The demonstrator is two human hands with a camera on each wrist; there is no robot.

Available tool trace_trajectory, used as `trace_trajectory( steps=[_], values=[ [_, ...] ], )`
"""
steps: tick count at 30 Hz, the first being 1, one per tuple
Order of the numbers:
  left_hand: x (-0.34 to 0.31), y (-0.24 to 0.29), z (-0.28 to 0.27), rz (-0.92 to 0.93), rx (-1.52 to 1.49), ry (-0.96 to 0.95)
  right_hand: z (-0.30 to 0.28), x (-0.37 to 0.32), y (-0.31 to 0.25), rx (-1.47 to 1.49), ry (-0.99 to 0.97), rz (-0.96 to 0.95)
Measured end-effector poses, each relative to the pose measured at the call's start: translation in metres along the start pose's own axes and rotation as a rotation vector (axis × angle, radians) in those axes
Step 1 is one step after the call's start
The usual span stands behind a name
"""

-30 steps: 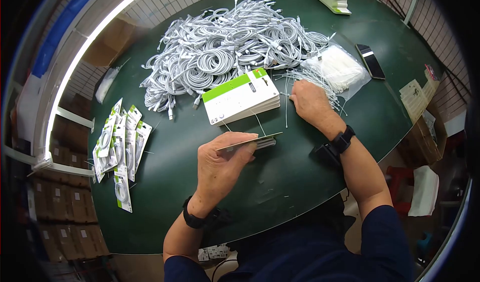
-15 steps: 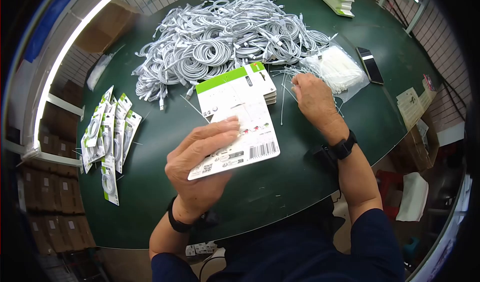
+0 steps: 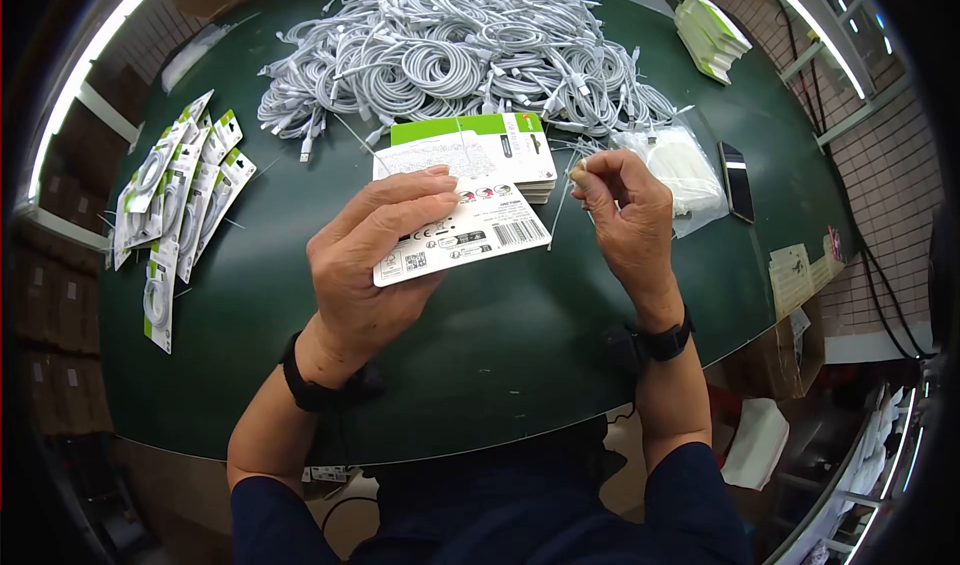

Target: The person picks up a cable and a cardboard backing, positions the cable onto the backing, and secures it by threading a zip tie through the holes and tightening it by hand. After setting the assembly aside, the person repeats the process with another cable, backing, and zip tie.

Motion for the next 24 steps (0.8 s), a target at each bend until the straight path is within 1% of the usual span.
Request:
trace_trajectory(
  steps=[3, 7, 9, 12, 15, 18, 21, 24],
  values=[
    [0.001, -0.001, -0.002, 0.024, 0.05, 0.006, 0.004, 0.001, -0.004, 0.061, -0.035, -0.176],
    [0.002, -0.004, -0.002, 0.057, 0.095, 0.035, 0.007, 0.002, -0.019, -0.009, -0.095, -0.397],
    [0.001, -0.007, 0.0, 0.082, 0.11, 0.041, 0.008, 0.002, -0.027, -0.014, -0.109, -0.482],
    [0.001, -0.009, 0.001, 0.096, 0.141, 0.042, 0.01, 0.0, -0.032, 0.036, -0.111, -0.518],
    [0.001, -0.011, 0.001, 0.099, 0.164, 0.044, 0.01, -0.002, -0.035, 0.034, -0.129, -0.537],
    [0.001, -0.014, 0.003, 0.101, 0.169, 0.041, 0.011, -0.003, -0.036, 0.069, -0.081, -0.481],
    [0.001, -0.014, 0.003, 0.104, 0.172, 0.04, 0.009, -0.003, -0.033, 0.032, -0.008, -0.492],
    [0.0, -0.015, 0.003, 0.102, 0.17, 0.037, 0.006, -0.01, -0.028, 0.054, 0.039, -0.21]
  ],
)
Point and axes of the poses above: each hand's wrist, its own x-axis towards the middle knuckle, its own z-axis out of the palm, y = z × x, the point moved 4 cm from there along x, towards the middle knuckle, and after that the axes turned 11 degrees about -z, right-handed, at the moved point
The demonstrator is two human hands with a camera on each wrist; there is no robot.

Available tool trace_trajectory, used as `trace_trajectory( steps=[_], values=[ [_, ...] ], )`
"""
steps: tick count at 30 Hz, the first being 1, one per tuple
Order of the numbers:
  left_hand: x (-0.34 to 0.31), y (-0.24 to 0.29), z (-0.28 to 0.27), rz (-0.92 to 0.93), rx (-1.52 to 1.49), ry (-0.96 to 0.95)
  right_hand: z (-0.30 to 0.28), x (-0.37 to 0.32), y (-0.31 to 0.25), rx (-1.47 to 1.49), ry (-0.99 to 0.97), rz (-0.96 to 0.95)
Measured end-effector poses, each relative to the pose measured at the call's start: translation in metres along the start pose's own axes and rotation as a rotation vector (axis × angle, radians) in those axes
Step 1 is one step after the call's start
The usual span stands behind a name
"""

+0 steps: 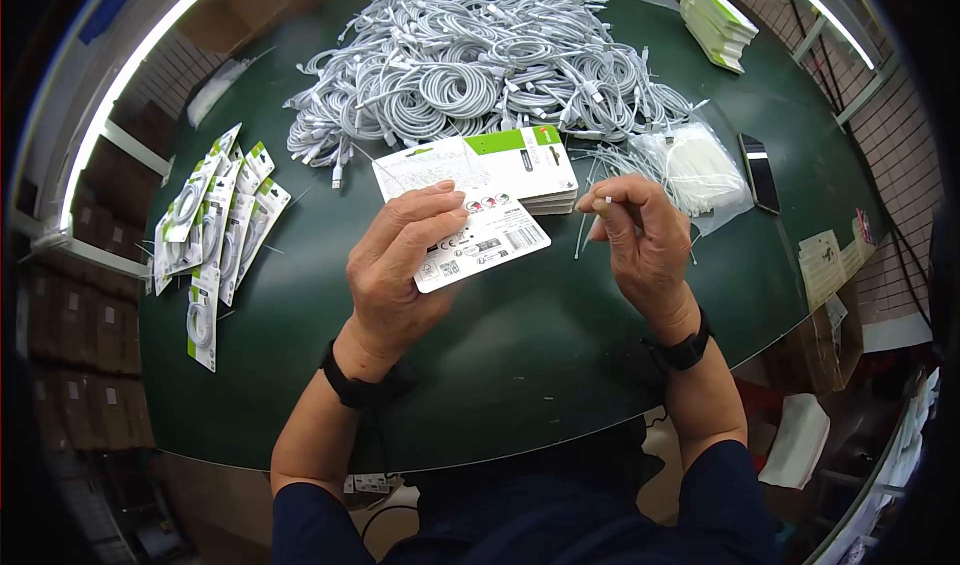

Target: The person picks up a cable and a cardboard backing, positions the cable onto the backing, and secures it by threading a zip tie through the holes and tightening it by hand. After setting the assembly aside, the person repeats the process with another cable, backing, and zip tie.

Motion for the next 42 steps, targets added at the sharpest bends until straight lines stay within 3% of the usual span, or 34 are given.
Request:
trace_trajectory(
  steps=[6, 12, 18, 19, 23, 26, 42],
  values=[
    [-0.001, 0.004, 0.0, -0.011, -0.011, -0.029, 0.002, -0.002, 0.009, -0.056, -0.05, 0.083],
    [-0.001, 0.006, 0.001, 0.028, 0.01, -0.037, 0.004, -0.001, 0.009, -0.18, -0.058, 0.009],
    [-0.003, 0.008, 0.001, 0.078, 0.042, 0.005, -0.004, 0.004, -0.009, -0.025, 0.073, -0.191],
    [-0.001, 0.008, 0.001, 0.098, 0.05, 0.02, -0.002, 0.004, -0.015, 0.116, 0.114, -0.168],
    [-0.003, 0.006, 0.003, 0.145, 0.049, 0.019, -0.001, -0.001, -0.032, 0.32, 0.062, -0.288],
    [-0.005, 0.005, 0.004, 0.134, 0.049, -0.006, 0.007, -0.004, -0.041, 0.44, 0.023, -0.306],
    [-0.007, 0.008, 0.007, 0.185, 0.049, -0.049, 0.009, -0.008, -0.042, 0.476, -0.007, -0.235]
  ],
)
Point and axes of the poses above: each hand's wrist, its own x-axis towards the middle knuckle, its own z-axis out of the palm, y = z × x, the point moved 4 cm from there along x, towards the middle knuckle, and after that the axes turned 11 degrees about -z, right-handed, at the moved point
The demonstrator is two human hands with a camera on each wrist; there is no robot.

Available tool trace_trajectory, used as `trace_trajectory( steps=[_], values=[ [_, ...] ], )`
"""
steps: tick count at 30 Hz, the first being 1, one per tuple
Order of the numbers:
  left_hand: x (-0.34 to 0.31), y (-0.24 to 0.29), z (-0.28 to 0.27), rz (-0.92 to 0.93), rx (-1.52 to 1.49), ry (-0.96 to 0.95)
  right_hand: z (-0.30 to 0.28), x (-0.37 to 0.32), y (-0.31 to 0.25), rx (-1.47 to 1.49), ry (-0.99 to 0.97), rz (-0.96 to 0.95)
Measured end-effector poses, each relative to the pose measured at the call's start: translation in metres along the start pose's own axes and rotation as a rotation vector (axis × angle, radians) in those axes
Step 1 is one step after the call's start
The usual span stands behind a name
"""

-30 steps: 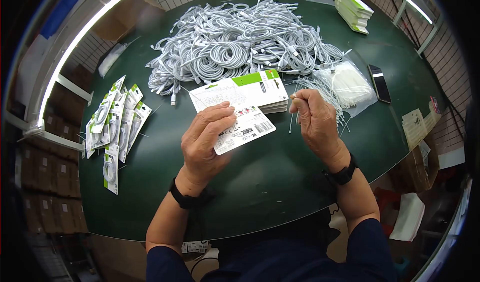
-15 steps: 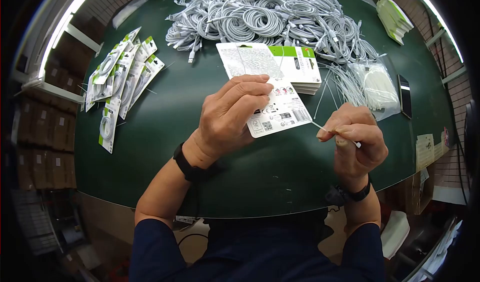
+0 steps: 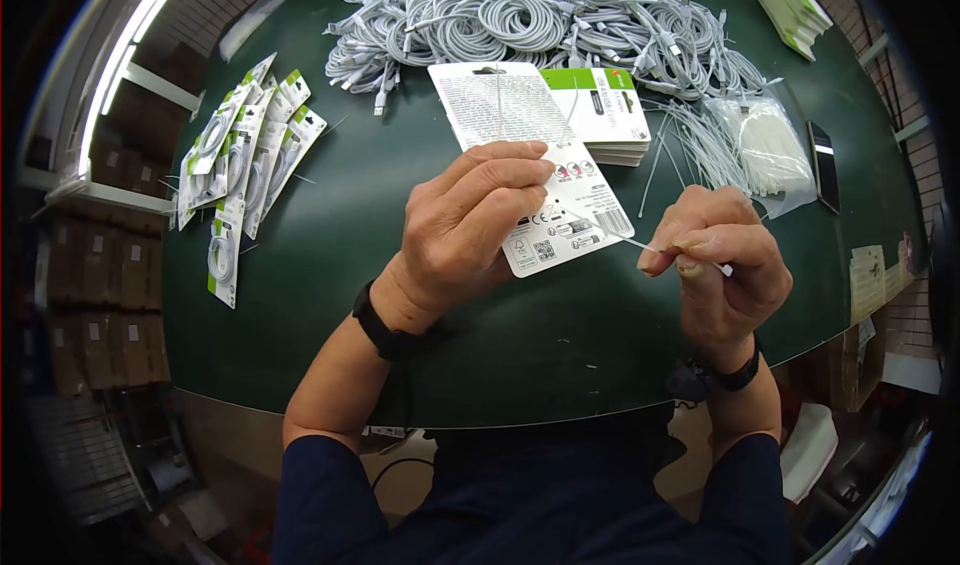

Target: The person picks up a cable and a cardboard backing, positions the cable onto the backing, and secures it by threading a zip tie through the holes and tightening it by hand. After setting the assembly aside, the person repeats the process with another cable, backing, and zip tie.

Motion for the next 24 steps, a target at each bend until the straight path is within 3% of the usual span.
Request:
trace_trajectory(
  steps=[19, 24],
  values=[
    [-0.0002, 0.0049, 0.0032, 0.018, -0.012, -0.027, 0.0025, -0.0008, 0.0041, -0.065, -0.026, 0.067],
    [0.0011, 0.0079, 0.0007, 0.026, -0.006, -0.024, 0.0084, 0.005, 0.0056, -0.176, -0.202, 0.045]
  ],
)
Point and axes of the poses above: each hand's wrist, its own x-axis towards the middle knuckle, its own z-axis out of the palm, y = z × x, the point moved 4 cm from there along x, towards the middle knuckle, and after that the axes turned 11 degrees about -z, right-handed, at the moved point
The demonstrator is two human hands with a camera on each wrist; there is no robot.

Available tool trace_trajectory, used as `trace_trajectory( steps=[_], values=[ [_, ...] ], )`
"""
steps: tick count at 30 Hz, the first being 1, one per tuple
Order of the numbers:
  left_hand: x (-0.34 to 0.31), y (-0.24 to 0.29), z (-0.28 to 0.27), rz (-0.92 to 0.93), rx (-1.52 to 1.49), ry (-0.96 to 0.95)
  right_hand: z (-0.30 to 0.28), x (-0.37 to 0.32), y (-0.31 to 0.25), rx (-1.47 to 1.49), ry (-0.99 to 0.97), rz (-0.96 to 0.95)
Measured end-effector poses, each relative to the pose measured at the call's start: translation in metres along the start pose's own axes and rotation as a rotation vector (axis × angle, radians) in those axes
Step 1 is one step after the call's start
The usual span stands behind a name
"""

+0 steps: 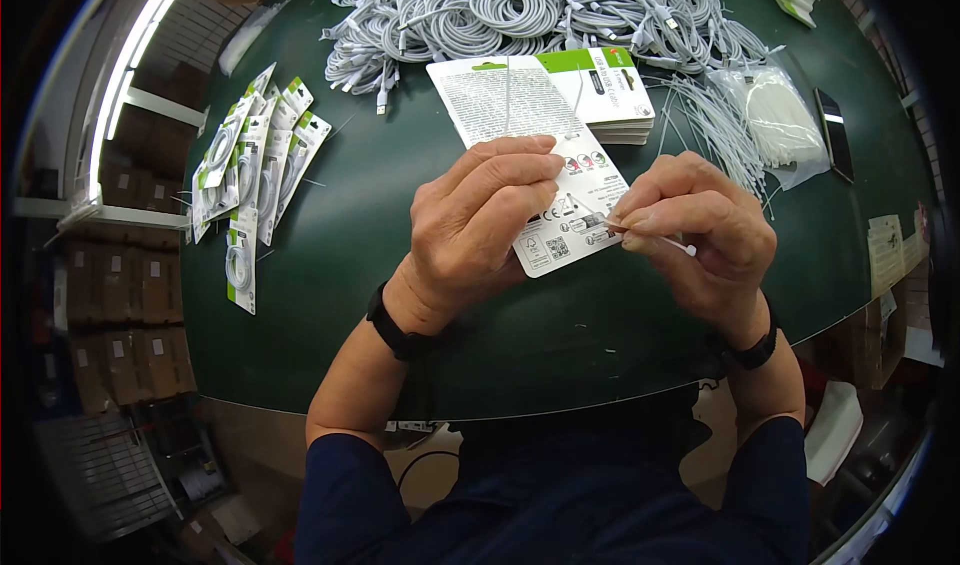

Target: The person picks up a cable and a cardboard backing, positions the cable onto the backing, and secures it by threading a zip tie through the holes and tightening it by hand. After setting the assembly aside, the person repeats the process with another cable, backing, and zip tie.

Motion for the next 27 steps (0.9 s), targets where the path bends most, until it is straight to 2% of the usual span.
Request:
trace_trajectory(
  steps=[3, 9, 15, 17, 20, 22, 25, 27],
  values=[
    [0.002, 0.006, -0.001, 0.004, 0.011, -0.002, 0.001, -0.002, 0.001, 0.008, 0.075, 0.038],
    [0.003, 0.016, -0.004, 0.016, 0.071, -0.019, 0.002, 0.0, -0.001, -0.004, -0.008, 0.028],
    [0.003, 0.04, -0.011, 0.04, 0.197, -0.076, -0.006, 0.004, -0.001, 0.16, -0.015, 0.055],
    [0.003, 0.049, -0.01, 0.054, 0.258, -0.025, -0.009, 0.004, 0.001, 0.198, -0.018, 0.066],
    [0.006, 0.058, -0.011, 0.044, 0.268, -0.043, -0.011, 0.004, 0.003, 0.249, -0.008, 0.105],
    [0.009, 0.059, -0.012, 0.005, 0.178, -0.104, -0.012, 0.003, 0.004, 0.321, -0.004, 0.174],
    [0.006, 0.048, 0.0, -0.041, -0.07, -0.093, -0.013, -0.003, 0.011, 0.448, -0.008, 0.183],
    [0.003, 0.047, 0.002, -0.167, -0.199, -0.091, -0.01, -0.006, 0.009, 0.552, 0.102, 0.257]
  ],
)
Point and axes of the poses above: each hand's wrist, its own x-axis towards the middle knuckle, its own z-axis out of the palm, y = z × x, the point moved 4 cm from there along x, towards the middle knuckle, and after that the axes turned 11 degrees about -z, right-handed, at the moved point
